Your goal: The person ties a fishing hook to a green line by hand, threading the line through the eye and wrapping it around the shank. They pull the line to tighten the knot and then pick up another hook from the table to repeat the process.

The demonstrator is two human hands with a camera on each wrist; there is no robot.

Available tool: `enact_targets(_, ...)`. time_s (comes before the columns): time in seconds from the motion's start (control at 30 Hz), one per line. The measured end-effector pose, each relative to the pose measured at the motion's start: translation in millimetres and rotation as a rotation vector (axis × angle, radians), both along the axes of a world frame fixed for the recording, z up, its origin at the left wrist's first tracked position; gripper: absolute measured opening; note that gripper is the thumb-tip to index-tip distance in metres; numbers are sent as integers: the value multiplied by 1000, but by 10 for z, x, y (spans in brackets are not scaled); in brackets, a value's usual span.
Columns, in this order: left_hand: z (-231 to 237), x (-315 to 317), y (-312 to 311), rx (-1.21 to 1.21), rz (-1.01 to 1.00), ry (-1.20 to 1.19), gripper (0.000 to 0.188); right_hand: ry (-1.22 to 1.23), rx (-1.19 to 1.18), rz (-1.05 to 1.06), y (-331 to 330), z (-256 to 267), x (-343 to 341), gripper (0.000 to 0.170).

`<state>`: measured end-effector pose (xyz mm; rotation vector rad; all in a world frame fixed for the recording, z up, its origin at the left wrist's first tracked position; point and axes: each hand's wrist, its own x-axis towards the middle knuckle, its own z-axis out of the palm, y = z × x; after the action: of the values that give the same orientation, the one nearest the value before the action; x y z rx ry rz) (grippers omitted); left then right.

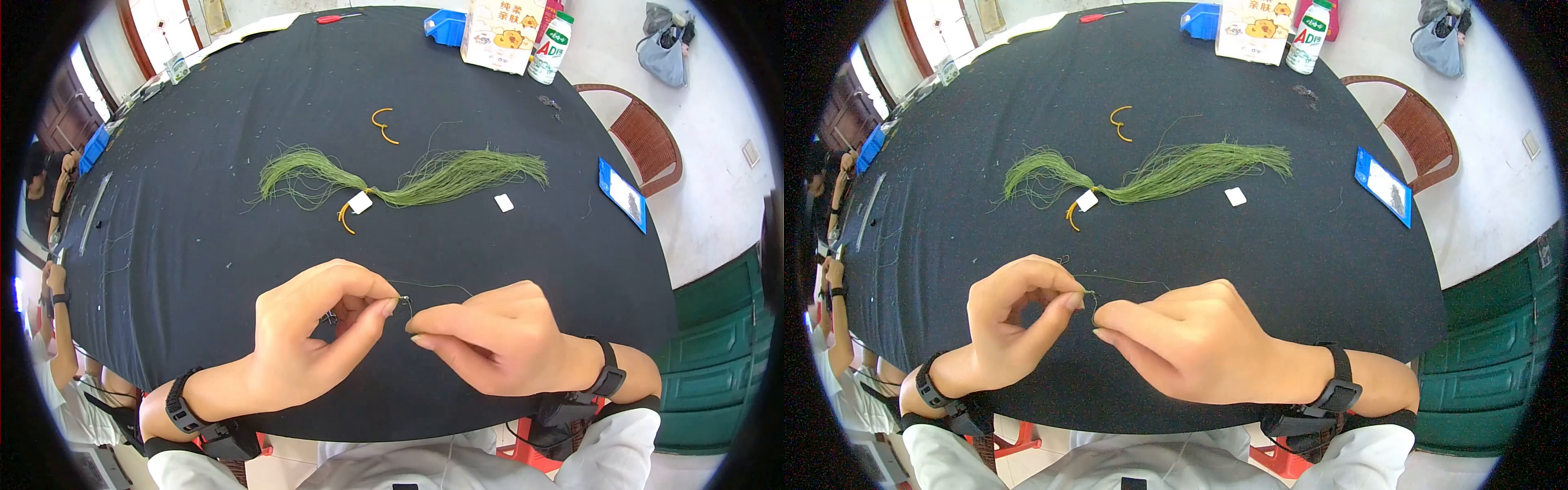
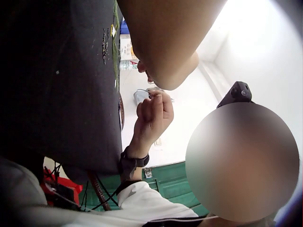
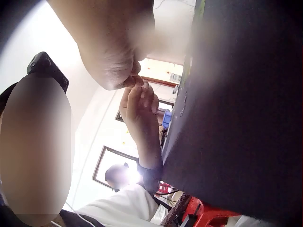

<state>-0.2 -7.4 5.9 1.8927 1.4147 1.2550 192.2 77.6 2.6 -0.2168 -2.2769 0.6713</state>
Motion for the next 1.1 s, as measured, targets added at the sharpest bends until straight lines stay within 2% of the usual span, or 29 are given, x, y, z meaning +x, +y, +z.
enact_targets(0.43, 6, 13, -12, -126, 15, -116, 7, -182, 44, 56, 32, -67, 15, 19)
enact_targets(0.53, -86, 32, 29, -15, 35, -166, 10, -203, 23, 44, 40, -83, 13, 20)
enact_targets(0.77, -58, 30, 14, -119, 2, -210, 8, -216, 5, 58, 6, -81, 2, 21)
enact_targets(0.87, -5, 38, -3, -204, -3, -253, 6, -240, -8, 51, 12, -81, 17, 17)
enact_targets(0.97, -32, 33, 13, -205, -4, -303, 7, -201, -274, 44, -40, -46, 18, 9)
enact_targets(1.1, -13, 34, 9, -257, -13, -382, 11, -209, -390, 8, -38, 18, 16, 2)
